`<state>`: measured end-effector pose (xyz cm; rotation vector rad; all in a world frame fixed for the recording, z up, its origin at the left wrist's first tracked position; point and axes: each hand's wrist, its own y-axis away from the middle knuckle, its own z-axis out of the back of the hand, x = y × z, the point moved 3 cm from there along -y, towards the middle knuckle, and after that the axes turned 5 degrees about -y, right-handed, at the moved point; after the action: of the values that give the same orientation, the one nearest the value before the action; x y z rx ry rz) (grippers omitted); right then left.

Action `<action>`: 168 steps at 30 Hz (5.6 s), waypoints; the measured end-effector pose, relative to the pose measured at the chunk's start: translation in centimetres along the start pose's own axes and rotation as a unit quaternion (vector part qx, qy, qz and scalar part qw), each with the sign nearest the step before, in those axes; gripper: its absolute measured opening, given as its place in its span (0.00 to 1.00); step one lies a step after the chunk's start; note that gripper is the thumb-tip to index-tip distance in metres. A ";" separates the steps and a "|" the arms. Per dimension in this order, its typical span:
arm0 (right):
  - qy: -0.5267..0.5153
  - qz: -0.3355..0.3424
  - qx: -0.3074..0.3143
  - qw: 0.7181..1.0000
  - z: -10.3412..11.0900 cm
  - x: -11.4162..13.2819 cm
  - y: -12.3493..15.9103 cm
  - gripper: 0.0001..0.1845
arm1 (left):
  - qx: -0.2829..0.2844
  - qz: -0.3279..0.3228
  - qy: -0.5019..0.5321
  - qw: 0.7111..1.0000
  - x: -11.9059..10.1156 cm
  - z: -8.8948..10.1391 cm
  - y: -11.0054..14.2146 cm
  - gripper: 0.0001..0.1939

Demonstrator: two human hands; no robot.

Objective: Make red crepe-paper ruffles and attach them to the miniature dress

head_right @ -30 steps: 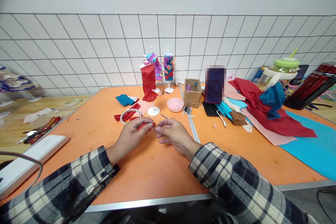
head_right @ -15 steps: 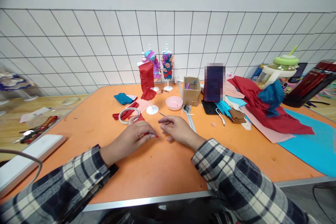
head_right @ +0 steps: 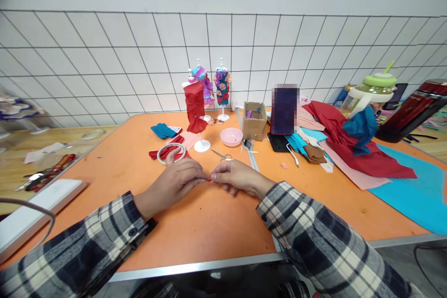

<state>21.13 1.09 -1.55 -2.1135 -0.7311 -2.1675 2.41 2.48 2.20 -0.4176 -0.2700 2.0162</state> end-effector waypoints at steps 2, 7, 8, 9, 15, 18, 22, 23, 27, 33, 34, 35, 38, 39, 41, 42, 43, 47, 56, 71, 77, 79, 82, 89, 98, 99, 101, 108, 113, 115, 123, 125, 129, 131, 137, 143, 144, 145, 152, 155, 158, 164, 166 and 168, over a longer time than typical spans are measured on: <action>-0.027 -0.008 0.007 1.000 0.1 0.0 0.1 0.19 | -0.004 0.001 -0.001 1.000 0.2 -0.1 0.0 0.13; -0.053 -0.041 0.010 0.998 0.2 0.1 0.2 0.19 | -0.027 -0.016 -0.004 1.000 0.4 -0.1 0.2 0.13; -0.049 -0.042 0.006 0.998 0.2 0.1 0.1 0.19 | -0.029 -0.022 -0.005 0.999 0.3 -0.1 0.2 0.13; -0.046 -0.041 0.003 0.998 0.2 0.1 0.1 0.19 | -0.029 -0.028 -0.006 0.999 0.2 -0.1 0.2 0.13; 0.066 0.044 -0.030 0.996 0.0 0.4 -0.2 0.11 | -0.005 -0.029 -0.028 0.999 -0.4 -0.1 -0.1 0.14; 0.236 0.165 -0.067 0.955 -0.2 1.1 -0.1 0.03 | 0.017 -0.001 -0.050 0.999 -0.3 -0.4 -0.1 0.14; 0.417 0.297 -0.084 0.855 -0.9 1.8 0.3 0.08 | 0.038 0.037 -0.048 0.997 0.0 -1.1 -0.1 0.13; 0.445 0.308 -0.086 0.837 -1.0 1.8 0.5 0.08 | 0.040 0.043 -0.046 0.997 0.0 -1.3 -0.1 0.12; 0.542 0.324 -0.107 0.768 -1.5 2.1 1.1 0.09 | 0.043 0.065 -0.033 0.996 0.1 -2.1 -0.2 0.12; 0.616 0.316 -0.156 0.705 -2.7 2.0 1.7 0.07 | 0.018 0.118 -0.018 0.993 0.0 -2.3 -0.6 0.09; 0.620 0.319 -0.166 0.697 -2.9 2.0 1.7 0.07 | 0.010 0.131 -0.006 0.991 -0.1 -2.2 -0.7 0.09; 0.622 0.325 -0.178 0.690 -3.1 1.9 1.8 0.06 | 0.003 0.148 0.012 0.989 -0.1 -2.1 -0.8 0.08; 0.622 0.345 -0.212 0.670 -3.7 1.7 2.0 0.05 | -0.019 0.229 0.113 0.967 0.1 -1.8 -1.0 0.08; 0.621 0.352 -0.223 0.664 -3.8 1.8 2.1 0.05 | -0.030 0.260 0.156 0.952 0.1 -1.7 -1.0 0.07; 0.615 0.366 -0.247 0.653 -4.0 2.0 2.5 0.08 | -0.057 0.312 0.241 0.917 0.3 -1.6 -1.0 0.06; 0.609 0.372 -0.259 0.651 -4.1 2.2 2.7 0.10 | -0.069 0.330 0.281 0.899 0.4 -1.7 -0.9 0.06; 0.598 0.378 -0.270 0.653 -4.1 2.3 2.8 0.11 | -0.077 0.342 0.320 0.880 0.5 -1.8 -0.9 0.07; 0.479 0.402 -0.291 0.724 -3.9 3.0 3.2 0.09 | -0.117 0.339 0.479 0.801 1.0 -2.8 -0.6 0.12; 0.061 0.213 -0.177 0.959 -2.2 1.9 0.8 0.12 | -0.093 0.305 0.476 0.820 1.4 -2.2 -0.1 0.15; 0.164 0.359 -0.094 0.914 -1.7 2.5 1.3 0.05 | 0.046 0.297 0.606 0.737 0.8 -2.0 0.2 0.13; 0.200 0.355 -0.096 0.908 -1.9 2.7 1.5 0.04 | 0.023 0.284 0.642 0.712 0.6 -2.1 0.1 0.14; 0.206 0.344 -0.109 0.910 -1.7 2.7 1.5 0.05 | 0.005 0.270 0.593 0.759 0.7 -1.7 0.0 0.17; 0.212 0.325 -0.128 0.913 -1.2 2.6 1.2 0.05 | 0.015 0.262 0.486 0.834 1.0 -1.1 -0.2 0.19; 0.076 0.239 -0.064 0.966 -0.9 1.6 0.6 0.25 | 0.034 0.272 0.508 0.816 1.3 -1.6 0.0 0.19; 0.019 0.222 -0.007 0.975 -1.0 1.6 0.6 0.19 | 0.062 0.302 0.616 0.725 0.6 -2.0 0.4 0.14; 0.016 0.218 -0.004 0.976 -1.0 1.5 0.5 0.19 | 0.062 0.302 0.623 0.719 0.5 -2.0 0.4 0.15; 0.007 0.202 0.000 0.979 -1.1 1.3 0.3 0.19 | 0.060 0.303 0.633 0.710 0.5 -2.1 0.4 0.15; -0.036 0.186 0.007 0.982 -0.9 1.3 0.3 0.20 | 0.076 0.287 0.614 0.732 0.7 -2.5 0.4 0.16; -0.076 0.180 -0.055 0.979 -0.2 1.5 0.6 0.24 | -0.032 0.306 0.561 0.768 1.6 -2.5 0.2 0.20; -0.041 0.164 -0.070 0.983 -0.2 1.2 0.3 0.22 | -0.034 0.311 0.552 0.773 1.6 -2.6 0.1 0.21; -0.057 0.146 -0.077 0.985 -0.7 0.3 -0.7 0.19 | -0.057 0.321 0.540 0.776 1.5 -2.8 -0.1 0.18; -0.080 0.138 -0.057 0.986 -0.7 0.4 -0.6 0.20 | -0.080 0.328 0.561 0.756 1.6 -2.8 0.0 0.17; -0.055 0.125 -0.047 0.989 -0.6 0.5 -0.6 0.22 | -0.085 0.303 0.565 0.762 1.6 -2.4 0.0 0.17; -0.035 0.127 -0.037 0.991 -0.7 0.4 -0.6 0.21 | -0.080 0.297 0.509 0.804 1.5 -1.9 -0.1 0.19; -0.033 0.143 0.035 0.989 -1.3 0.1 -0.5 0.20 | -0.047 0.311 0.410 0.856 1.3 -1.2 -0.3 0.17; -0.030 0.120 0.002 0.992 -1.0 0.2 -0.6 0.24 | -0.108 0.345 0.512 0.779 1.9 -1.9 0.0 0.14; -0.036 0.115 -0.004 0.993 -1.0 0.2 -0.6 0.25 | -0.122 0.351 0.536 0.758 2.0 -2.1 0.1 0.14; -0.043 0.112 -0.006 0.993 -0.9 0.2 -0.7 0.26 | -0.133 0.355 0.560 0.736 2.1 -2.2 0.2 0.14; -0.071 0.084 0.035 0.993 -0.6 0.4 -0.5 0.28 | -0.127 0.359 0.678 0.629 1.8 -2.6 0.3 0.13; -0.069 0.089 0.026 0.993 -0.5 0.4 -0.4 0.27 | -0.130 0.360 0.676 0.629 1.8 -2.4 0.3 0.15; -0.030 0.122 -0.017 0.992 -0.5 0.6 -0.4 0.21 | -0.126 0.358 0.654 0.654 1.8 -2.5 0.4 0.19; 0.082 0.206 -0.066 0.973 -1.2 0.8 -0.6 0.14 | -0.081 0.331 0.612 0.714 1.5 -3.2 0.3 0.21; 0.108 0.213 -0.082 0.968 -1.3 0.7 -0.7 0.12 | -0.073 0.326 0.622 0.709 1.2 -3.2 0.3 0.21; 0.115 0.213 -0.097 0.965 -1.2 0.6 -0.8 0.11 | -0.072 0.319 0.641 0.694 1.0 -3.1 0.2 0.21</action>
<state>19.64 1.57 -1.17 -1.8275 -0.0379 -2.2455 3.12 3.32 -0.89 -2.0995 0.6992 1.7957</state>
